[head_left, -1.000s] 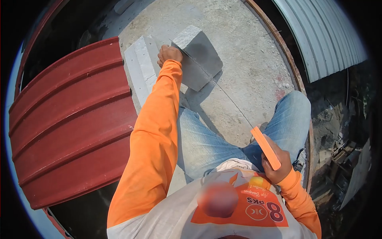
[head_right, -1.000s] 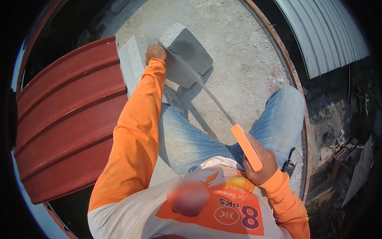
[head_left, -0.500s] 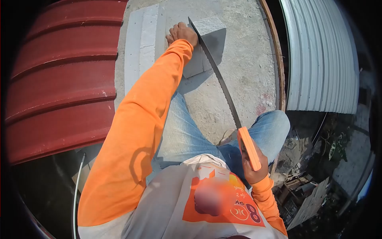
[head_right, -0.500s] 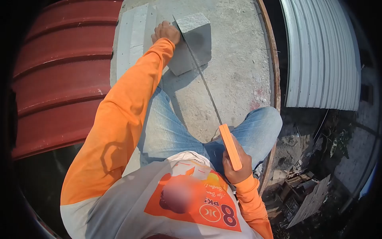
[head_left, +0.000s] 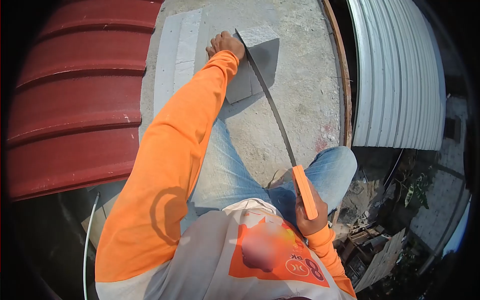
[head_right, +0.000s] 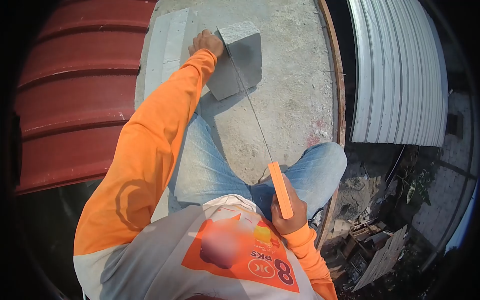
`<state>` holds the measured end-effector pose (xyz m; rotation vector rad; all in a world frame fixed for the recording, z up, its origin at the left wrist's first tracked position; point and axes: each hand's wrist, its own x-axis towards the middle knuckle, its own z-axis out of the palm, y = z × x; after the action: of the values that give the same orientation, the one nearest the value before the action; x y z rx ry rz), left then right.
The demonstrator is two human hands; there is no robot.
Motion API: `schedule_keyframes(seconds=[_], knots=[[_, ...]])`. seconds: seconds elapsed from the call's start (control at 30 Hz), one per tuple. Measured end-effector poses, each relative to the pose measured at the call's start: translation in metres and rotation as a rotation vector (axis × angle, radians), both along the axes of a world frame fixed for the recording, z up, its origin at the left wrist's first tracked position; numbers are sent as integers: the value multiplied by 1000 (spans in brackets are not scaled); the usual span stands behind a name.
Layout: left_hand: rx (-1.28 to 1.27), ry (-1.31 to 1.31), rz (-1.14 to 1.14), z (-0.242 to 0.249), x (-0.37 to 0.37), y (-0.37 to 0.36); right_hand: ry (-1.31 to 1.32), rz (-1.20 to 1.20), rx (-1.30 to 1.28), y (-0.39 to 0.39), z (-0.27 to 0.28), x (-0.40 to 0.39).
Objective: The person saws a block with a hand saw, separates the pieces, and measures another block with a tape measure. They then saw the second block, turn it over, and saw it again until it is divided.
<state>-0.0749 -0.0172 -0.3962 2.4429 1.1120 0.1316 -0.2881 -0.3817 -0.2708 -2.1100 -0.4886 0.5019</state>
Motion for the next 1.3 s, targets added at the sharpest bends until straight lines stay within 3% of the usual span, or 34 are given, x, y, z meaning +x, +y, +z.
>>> schedule_keyframes(seconds=[0.07, 0.13, 0.2, 0.3, 0.37, 0.4, 0.43, 0.5, 0.53, 0.6, 0.63, 0.67, 0.73, 0.8, 0.87, 0.93, 1.03, 1.1, 1.17, 1.23, 1.3], knots=[[29, 15, -17, -1, -5, 1, -123, 49, -66, 3, 15, -8], [63, -3, -45, 1, -10, -7, -87, 14, 46, 39, -30, 41], [114, -33, -80, -2, -27, -23, -231, 135, 41, 106, -55, 112], [80, -28, -16, -2, -17, -5, -232, 114, 28, 129, -51, 119], [92, -30, -42, -4, -13, -9, -30, 24, 83, 76, -30, 62], [85, -38, -58, -3, -9, -11, -114, 33, 40, 35, -21, 32], [80, -62, -58, -2, -6, -11, 52, 19, -20, -2, -2, 5], [114, -67, -61, -7, -11, -13, 165, -46, -24, -23, 23, -24], [126, -59, -70, -8, -18, -15, 173, -53, -11, -17, 12, -24], [100, -74, -65, -2, -22, -18, -74, -9, 57, 20, -28, 18], [179, -140, -114, -8, -31, -29, 24, -12, 102, 60, -32, 58], [185, -141, -127, -10, -32, -30, -129, 52, 98, 96, -47, 93], [153, -141, -107, -8, -24, -22, -78, 38, 94, 124, -39, 113], [139, -98, -73, -7, -25, -26, -116, -13, 50, 115, -41, 95], [126, -60, -6, -4, -8, -20, 51, -57, 111, 51, -16, 36], [95, -45, -6, -2, -1, -13, 111, -18, 3, -8, 21, -10], [87, -54, -6, -2, -4, -6, 97, 11, 3, -26, 23, -21], [127, -118, -53, 1, -13, -17, 90, 0, 38, 16, -20, 23], [179, -184, -76, -4, -35, -32, -122, 14, 44, 101, -61, 83], [158, -184, -18, -1, -35, -11, -135, -34, 54, 139, -46, 97], [133, -172, 45, -3, -33, -13, -91, -37, 74, 113, -40, 81]])
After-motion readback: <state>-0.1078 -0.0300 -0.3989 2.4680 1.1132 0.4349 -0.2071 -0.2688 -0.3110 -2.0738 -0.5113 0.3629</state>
